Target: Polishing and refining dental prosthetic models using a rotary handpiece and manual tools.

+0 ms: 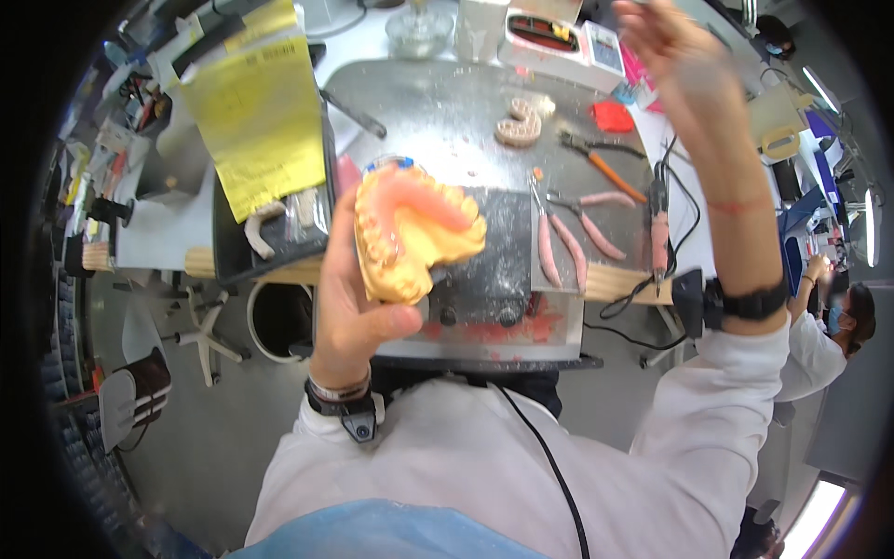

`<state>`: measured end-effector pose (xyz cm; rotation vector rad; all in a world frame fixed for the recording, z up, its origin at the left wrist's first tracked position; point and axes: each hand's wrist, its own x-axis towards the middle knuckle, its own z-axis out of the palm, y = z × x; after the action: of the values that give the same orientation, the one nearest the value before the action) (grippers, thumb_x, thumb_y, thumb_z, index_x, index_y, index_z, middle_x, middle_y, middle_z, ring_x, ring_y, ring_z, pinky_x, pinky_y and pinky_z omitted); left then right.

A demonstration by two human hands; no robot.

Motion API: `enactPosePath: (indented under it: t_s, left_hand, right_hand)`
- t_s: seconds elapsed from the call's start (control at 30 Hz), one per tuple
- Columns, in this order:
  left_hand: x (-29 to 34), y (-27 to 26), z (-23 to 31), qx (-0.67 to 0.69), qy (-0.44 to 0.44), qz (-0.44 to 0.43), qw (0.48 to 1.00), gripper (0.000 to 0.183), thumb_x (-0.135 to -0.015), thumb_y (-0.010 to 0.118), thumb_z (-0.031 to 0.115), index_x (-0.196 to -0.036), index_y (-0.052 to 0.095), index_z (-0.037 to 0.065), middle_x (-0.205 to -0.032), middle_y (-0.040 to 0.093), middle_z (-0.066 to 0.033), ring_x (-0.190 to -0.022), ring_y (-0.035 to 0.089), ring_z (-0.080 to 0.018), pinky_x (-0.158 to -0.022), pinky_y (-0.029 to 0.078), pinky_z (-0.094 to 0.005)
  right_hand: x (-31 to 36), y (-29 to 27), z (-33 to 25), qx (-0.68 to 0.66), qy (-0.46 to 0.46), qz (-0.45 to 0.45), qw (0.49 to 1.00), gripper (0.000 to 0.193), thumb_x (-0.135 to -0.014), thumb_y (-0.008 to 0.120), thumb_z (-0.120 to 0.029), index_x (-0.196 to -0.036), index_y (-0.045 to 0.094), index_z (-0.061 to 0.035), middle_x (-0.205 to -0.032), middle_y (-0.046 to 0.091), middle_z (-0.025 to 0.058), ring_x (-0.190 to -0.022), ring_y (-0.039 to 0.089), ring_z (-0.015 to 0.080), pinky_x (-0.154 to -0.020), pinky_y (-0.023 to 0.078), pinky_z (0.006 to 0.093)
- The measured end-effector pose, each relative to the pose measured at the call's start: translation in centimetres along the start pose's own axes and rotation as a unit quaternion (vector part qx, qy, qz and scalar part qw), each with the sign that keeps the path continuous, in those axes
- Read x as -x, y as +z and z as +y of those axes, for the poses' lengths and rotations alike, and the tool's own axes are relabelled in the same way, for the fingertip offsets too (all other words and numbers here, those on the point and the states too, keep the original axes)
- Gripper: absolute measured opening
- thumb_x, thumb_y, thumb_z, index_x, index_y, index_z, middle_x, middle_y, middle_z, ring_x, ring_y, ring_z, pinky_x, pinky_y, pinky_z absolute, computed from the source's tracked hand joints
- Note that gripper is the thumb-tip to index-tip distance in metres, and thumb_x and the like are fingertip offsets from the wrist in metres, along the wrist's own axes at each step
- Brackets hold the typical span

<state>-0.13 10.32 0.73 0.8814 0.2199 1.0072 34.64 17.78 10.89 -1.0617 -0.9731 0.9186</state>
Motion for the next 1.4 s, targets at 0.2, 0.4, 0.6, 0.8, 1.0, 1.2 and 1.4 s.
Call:
enactPosePath:
  t_s: [0.2, 0.4, 0.6, 0.8, 1.0, 1.2, 1.4]
  left_hand:
    - [1.9, -0.4, 1.6, -0.001, -0.042, 0.013, 0.999, 0.102, -0.07, 0.072, 0.018, -0.147, 0.006, 0.006, -0.143, 0.031, -0.0217, -0.123, 0.046, -0.0361, -0.099, 0.043, -0.0412]
    - [3.9, -1.2, 3.2, 0.044, -0.067, 0.051, 0.996, 0.099, -0.067, 0.062, 0.006, -0.148, 0.006, 0.014, -0.147, 0.024, -0.021, -0.121, 0.048, -0.0384, -0.097, 0.046, -0.0338]
    - [5.3, -1.9, 3.6, 0.106, -0.045, 0.089, 0.989, 0.1, -0.067, 0.067, 0.015, -0.148, 0.007, 0.012, -0.147, 0.021, -0.0241, -0.125, 0.041, -0.0444, -0.1, 0.045, -0.0375]
    - [5.5, -1.0, 3.8, 0.125, -0.038, 0.127, 0.983, 0.094, -0.074, 0.065, 0.029, -0.147, 0.009, 0.01, -0.145, 0.022, -0.0279, -0.128, 0.034, -0.0494, -0.101, 0.043, -0.0423]
    - [8.0, -2.5, 5.0, 0.088, 0.041, 0.171, 0.98, 0.086, -0.081, 0.061, 0.039, -0.146, 0.012, 0.009, -0.144, 0.015, -0.0337, -0.128, 0.027, -0.0545, -0.097, 0.045, -0.0508]
    - [10.0, -3.4, 5.9, 0.09, 0.108, 0.228, 0.963, 0.079, -0.086, 0.054, 0.04, -0.146, 0.013, 0.008, -0.143, 0.016, -0.0333, -0.128, 0.028, -0.0544, -0.098, 0.044, -0.053]
    - [11.0, -3.4, 6.2, 0.084, 0.136, 0.259, 0.953, 0.076, -0.086, 0.053, 0.04, -0.144, 0.017, 0.008, -0.144, 0.018, -0.0304, -0.129, 0.026, -0.054, -0.098, 0.043, -0.0553]
  right_hand:
    - [-8.8, 6.9, 5.2, -0.011, 0.021, -0.033, 0.999, 0.019, -0.095, 0.051, -0.015, -0.1, 0.057, 0.003, -0.099, 0.064, 0.0143, -0.086, 0.062, 0.016, -0.083, 0.052, 0.0279]
    - [-12.0, 8.5, 9.8, -0.022, 0.07, 0.049, 0.996, 0.02, -0.095, 0.05, -0.015, -0.098, 0.055, 0.0038, -0.091, 0.062, 0.0106, -0.076, 0.058, 0.0118, -0.071, 0.052, 0.0237]
    - [-13.2, 7.0, 11.6, -0.042, 0.083, 0.102, 0.99, 0.017, -0.095, 0.051, -0.015, -0.094, 0.056, 0.0013, -0.085, 0.06, 0.0082, -0.068, 0.054, 0.0105, -0.064, 0.049, 0.0227]
    - [-14.1, 5.2, 13.2, -0.047, 0.128, 0.071, 0.988, 0.022, -0.093, 0.055, -0.02, -0.09, 0.054, 0.0016, -0.08, 0.056, 0.0083, -0.069, 0.054, 0.014, -0.064, 0.051, 0.0241]
    - [-7.7, 8.1, 8.7, 0.09, 0.072, 0.182, 0.977, 0.061, -0.078, 0.07, -0.033, -0.123, 0.044, -0.0001, -0.107, 0.048, 0.0129, -0.094, 0.05, 0.0228, -0.087, 0.043, 0.0433]
    - [0.5, 16.7, 5.9, 0.326, -0.182, -0.325, 0.869, 0.022, -0.09, 0.057, -0.021, -0.098, 0.064, -0.0023, -0.087, 0.062, 0.0036, -0.083, 0.056, 0.0111, -0.078, 0.045, 0.0261]
    - [5.7, 28.6, 10.5, 0.452, -0.208, -0.545, 0.675, 0.019, -0.084, 0.06, -0.012, -0.094, 0.063, 0.0033, -0.089, 0.065, 0.0193, -0.086, 0.062, 0.0344, -0.077, 0.048, 0.0411]
